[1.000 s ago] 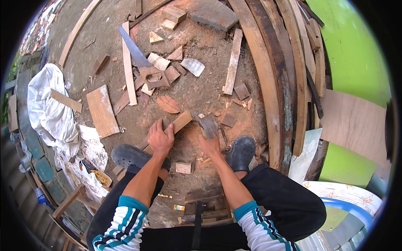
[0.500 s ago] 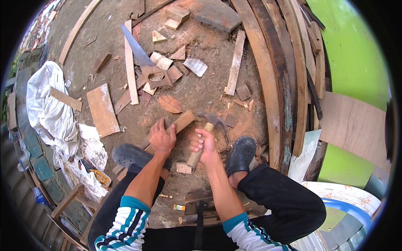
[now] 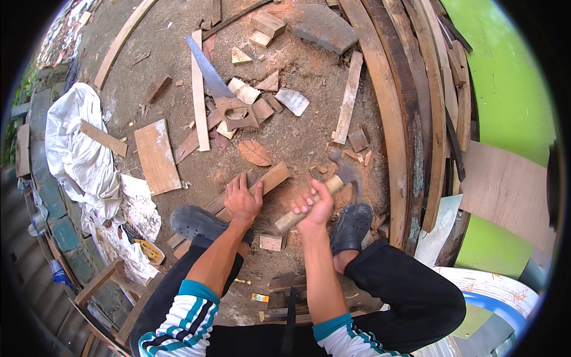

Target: The person sits on the ground and uses a hammer to split small pieces of wood. They repeatedly pick up wood pieces, position them, and strike them to break them into smaller fragments.

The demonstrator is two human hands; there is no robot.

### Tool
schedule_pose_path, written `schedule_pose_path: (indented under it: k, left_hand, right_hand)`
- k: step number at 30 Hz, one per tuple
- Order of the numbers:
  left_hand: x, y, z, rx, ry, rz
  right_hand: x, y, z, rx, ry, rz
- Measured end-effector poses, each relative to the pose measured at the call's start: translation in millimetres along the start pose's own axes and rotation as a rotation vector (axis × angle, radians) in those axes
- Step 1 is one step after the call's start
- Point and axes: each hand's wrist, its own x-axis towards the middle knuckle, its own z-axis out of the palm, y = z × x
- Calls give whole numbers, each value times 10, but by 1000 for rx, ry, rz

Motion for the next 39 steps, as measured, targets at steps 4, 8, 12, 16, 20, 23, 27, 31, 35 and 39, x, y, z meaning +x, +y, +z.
schedule_pose_path:
  k: [4, 8, 12, 16, 20, 23, 27, 31, 35, 39]
  left_hand:
    - [-3, 17, 23, 6, 28, 24]
    - [19, 38, 26, 4, 1, 40]
    - [35, 18, -12, -5, -15, -8]
    - [-16, 2, 30, 29, -13, 10]
    - [2, -2, 48, 15, -58, -17]
    - [-3, -14, 3, -1, -47, -49]
    - [6, 39, 40, 17, -31, 11]
    - [32, 2, -5, 8, -17, 21]
    - [19, -3, 35, 27, 6, 38]
    - [64, 1, -2, 9, -3, 20]
  right_hand:
    - [-29, 49, -176, 136, 155, -5]
    - [372, 84, -124, 15, -101, 461]
    - [-33, 122, 0, 152, -7, 25]
    - [-64, 224, -110, 276, 140, 95]
    - [149, 238, -227, 266, 56, 404]
    - [-148, 284, -231, 240, 109, 118]
    - [235, 273, -225, 23, 48, 415]
    - [-10, 142, -294, -65, 118, 210]
    - [44, 338, -18, 47, 258, 187]
    - [76, 151, -233, -100, 155, 173]
